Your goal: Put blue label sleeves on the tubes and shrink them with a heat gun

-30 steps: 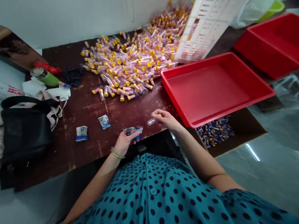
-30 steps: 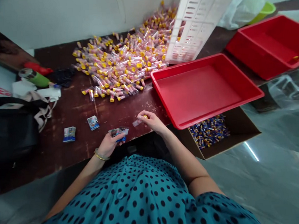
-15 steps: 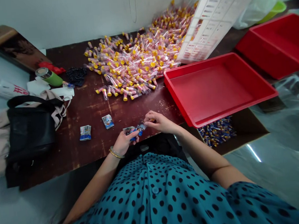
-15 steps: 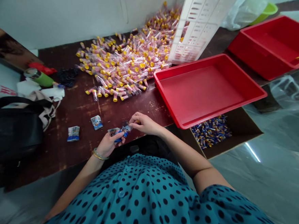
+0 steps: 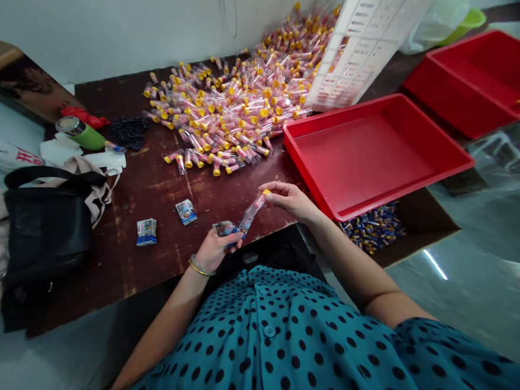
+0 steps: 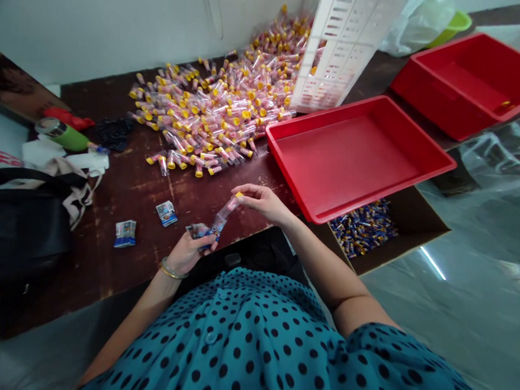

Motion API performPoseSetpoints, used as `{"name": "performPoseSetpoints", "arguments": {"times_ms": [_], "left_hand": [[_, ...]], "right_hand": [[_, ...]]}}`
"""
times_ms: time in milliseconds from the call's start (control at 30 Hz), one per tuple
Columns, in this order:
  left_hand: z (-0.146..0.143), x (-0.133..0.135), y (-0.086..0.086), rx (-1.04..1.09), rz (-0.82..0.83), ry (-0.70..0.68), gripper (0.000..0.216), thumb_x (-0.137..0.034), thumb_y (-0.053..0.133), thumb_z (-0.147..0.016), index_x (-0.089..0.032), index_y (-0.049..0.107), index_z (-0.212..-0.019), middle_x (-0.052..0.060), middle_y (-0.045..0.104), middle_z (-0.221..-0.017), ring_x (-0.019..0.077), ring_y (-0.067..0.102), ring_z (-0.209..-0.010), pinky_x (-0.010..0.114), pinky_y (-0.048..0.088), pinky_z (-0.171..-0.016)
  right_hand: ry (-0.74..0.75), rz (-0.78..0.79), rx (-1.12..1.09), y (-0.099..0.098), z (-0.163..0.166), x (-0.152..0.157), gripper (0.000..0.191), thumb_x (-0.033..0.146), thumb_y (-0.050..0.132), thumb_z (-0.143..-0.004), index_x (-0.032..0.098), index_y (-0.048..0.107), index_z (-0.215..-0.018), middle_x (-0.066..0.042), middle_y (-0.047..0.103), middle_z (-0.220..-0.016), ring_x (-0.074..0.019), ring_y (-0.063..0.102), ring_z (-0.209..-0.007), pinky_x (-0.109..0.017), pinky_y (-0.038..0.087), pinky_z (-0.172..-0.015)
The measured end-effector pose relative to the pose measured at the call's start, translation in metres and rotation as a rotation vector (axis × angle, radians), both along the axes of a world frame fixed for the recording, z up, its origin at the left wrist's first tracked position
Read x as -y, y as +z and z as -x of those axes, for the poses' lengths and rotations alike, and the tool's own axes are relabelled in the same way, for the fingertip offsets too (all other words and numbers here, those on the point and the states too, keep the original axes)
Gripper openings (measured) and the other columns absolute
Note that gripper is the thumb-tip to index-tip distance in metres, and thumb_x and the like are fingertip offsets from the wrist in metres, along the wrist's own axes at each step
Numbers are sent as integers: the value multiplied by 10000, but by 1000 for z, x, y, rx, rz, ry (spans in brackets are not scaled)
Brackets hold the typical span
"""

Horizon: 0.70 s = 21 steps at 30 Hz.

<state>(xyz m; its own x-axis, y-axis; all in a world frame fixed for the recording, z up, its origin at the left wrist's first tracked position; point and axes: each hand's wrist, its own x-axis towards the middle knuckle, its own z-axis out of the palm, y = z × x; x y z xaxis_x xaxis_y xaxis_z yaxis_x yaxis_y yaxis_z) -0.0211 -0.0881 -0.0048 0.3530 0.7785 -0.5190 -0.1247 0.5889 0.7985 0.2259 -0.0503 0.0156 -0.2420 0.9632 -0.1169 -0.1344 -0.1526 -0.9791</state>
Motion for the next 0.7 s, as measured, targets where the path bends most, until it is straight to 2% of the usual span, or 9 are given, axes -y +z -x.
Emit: {"name": "performPoseSetpoints", "arguments": {"times_ms": [133,233,333,433,533,700], "left_hand": [[-5,3,1,-6,-12,-27,301,-295,832,-617,-161,567,-668,-8,594,-548,102,536,-507,198,339,-447],[-14,7,1,3,-31,-47,288,-322,815,-654,-158,583,-700,-11,587,-562,103,532,-515,201,344,-444],[-22,11,0,-8,-111,-87,282,-362,790,-700,-151,614,-761,-15,577,-579,100,519,-523,209,375,-462],[-26,12,-1,5,-127,-75,326,-426,770,-721,-150,632,-825,-10,589,-625,103,525,-536,214,387,-460],[-27,12,1,34,-78,-62,355,-454,762,-724,-143,646,-848,10,620,-696,102,543,-550,211,389,-454],[-30,14,4,153,69,-42,374,-461,775,-710,-155,640,-878,24,648,-759,105,578,-573,200,381,-448]], "right_hand": [[79,-104,116,4,6,2,354,404,723,-791,223,701,-1094,-20,703,-1055,-162,638,-984,-296,478,-927],[65,-122,89,1,15,7,364,408,712,-805,231,642,-1115,-9,692,-966,-153,644,-894,-289,502,-854],[-20,-141,131,-6,24,14,262,415,698,-815,199,627,-946,-1,655,-859,-138,617,-802,-267,500,-784],[-134,-110,137,-13,31,22,271,436,705,-800,183,617,-842,-3,645,-828,-137,609,-782,-268,501,-780],[-181,-34,57,-18,36,34,284,438,727,-776,186,623,-858,-3,660,-828,-136,623,-752,-269,521,-744],[-122,52,-60,-16,45,55,337,384,772,-739,210,619,-984,-16,683,-928,-153,658,-772,-273,560,-672]]}}
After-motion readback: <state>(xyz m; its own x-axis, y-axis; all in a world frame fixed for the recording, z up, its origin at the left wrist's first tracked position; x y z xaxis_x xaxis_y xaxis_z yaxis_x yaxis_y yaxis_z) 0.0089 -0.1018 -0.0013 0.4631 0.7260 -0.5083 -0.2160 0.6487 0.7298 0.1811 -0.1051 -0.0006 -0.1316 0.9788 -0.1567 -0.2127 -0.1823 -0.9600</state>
